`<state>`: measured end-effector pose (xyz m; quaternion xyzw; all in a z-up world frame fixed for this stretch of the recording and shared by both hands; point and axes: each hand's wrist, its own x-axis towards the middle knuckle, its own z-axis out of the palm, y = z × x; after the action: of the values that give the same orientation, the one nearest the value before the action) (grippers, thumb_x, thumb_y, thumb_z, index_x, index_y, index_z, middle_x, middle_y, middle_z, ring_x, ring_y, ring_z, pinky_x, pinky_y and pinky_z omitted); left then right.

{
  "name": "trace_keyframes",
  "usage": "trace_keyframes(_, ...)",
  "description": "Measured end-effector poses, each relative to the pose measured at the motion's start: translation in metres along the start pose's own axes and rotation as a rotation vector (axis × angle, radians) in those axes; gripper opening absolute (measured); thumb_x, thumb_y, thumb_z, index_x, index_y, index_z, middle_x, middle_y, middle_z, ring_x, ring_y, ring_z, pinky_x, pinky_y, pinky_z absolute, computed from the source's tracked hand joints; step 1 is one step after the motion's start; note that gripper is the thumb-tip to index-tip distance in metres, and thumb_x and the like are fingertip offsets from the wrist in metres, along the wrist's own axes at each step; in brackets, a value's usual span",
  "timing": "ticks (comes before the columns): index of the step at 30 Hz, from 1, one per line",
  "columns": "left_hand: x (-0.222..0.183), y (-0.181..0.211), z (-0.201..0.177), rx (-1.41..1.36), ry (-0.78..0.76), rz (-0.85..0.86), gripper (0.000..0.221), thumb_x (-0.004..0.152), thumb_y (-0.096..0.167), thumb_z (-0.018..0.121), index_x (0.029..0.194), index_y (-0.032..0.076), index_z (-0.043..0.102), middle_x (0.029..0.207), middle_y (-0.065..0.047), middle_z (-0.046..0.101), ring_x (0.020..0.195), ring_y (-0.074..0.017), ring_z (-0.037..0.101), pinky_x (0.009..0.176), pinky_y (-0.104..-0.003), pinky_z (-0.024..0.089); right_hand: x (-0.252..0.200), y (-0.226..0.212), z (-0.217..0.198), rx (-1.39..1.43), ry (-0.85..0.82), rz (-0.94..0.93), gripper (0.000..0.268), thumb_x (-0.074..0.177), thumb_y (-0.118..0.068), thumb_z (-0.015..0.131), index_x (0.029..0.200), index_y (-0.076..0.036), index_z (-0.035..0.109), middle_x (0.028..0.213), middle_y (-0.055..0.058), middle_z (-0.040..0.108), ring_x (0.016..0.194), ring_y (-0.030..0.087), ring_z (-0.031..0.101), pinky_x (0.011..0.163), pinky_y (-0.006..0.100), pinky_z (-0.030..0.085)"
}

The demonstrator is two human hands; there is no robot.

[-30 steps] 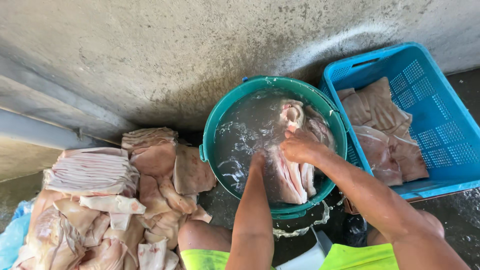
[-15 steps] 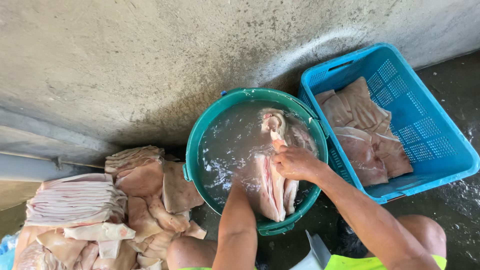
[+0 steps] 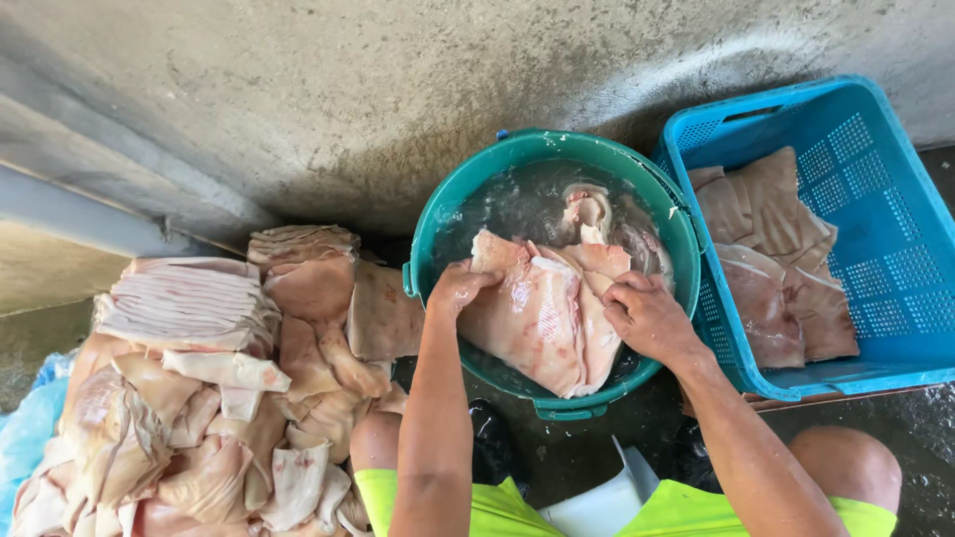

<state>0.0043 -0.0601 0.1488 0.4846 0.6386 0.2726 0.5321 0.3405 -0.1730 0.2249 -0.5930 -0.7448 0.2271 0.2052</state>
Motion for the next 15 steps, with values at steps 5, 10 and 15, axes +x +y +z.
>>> trace_keyframes(5, -0.045, 0.018, -0.012, -0.202, -0.108, -0.011, 0.047, 0.075, 0.02, 0.085, 0.115, -0.004, 0.074, 0.105, -0.009, 0.075, 0.092, -0.0161, 0.07, 0.083, -0.03, 0.054, 0.005, -0.025, 0.014, -0.159, 0.047, 0.097, 0.047, 0.082, -0.049, 0.073, 0.112, -0.013, 0.069, 0.127, 0.011, 0.051, 0.123, 0.039, 0.042, 0.104, 0.056, 0.033)
trace_keyframes(10, -0.083, 0.031, -0.011, -0.206, -0.153, 0.137, 0.048, 0.073, 0.02, 0.082, 0.115, -0.002, 0.072, 0.106, -0.007, 0.075, 0.095, -0.0151, 0.07, 0.085, -0.03, 0.056, 0.023, -0.024, 0.028, -0.034, 0.142, 0.047, 0.058, 0.084, -0.055, 0.071, 0.12, -0.01, 0.066, 0.134, 0.012, 0.05, 0.124, 0.04, 0.038, 0.106, 0.056, 0.03)
trace_keyframes(15, -0.096, 0.037, -0.001, 0.031, -0.08, 0.073, 0.044, 0.079, 0.023, 0.076, 0.113, -0.004, 0.073, 0.102, -0.011, 0.077, 0.093, -0.0173, 0.071, 0.081, -0.033, 0.056, 0.027, 0.003, 0.034, 0.197, 0.035, 0.038, 0.049, 0.096, -0.05, 0.06, 0.129, -0.015, 0.067, 0.138, 0.008, 0.058, 0.136, 0.028, 0.044, 0.116, 0.048, 0.028)
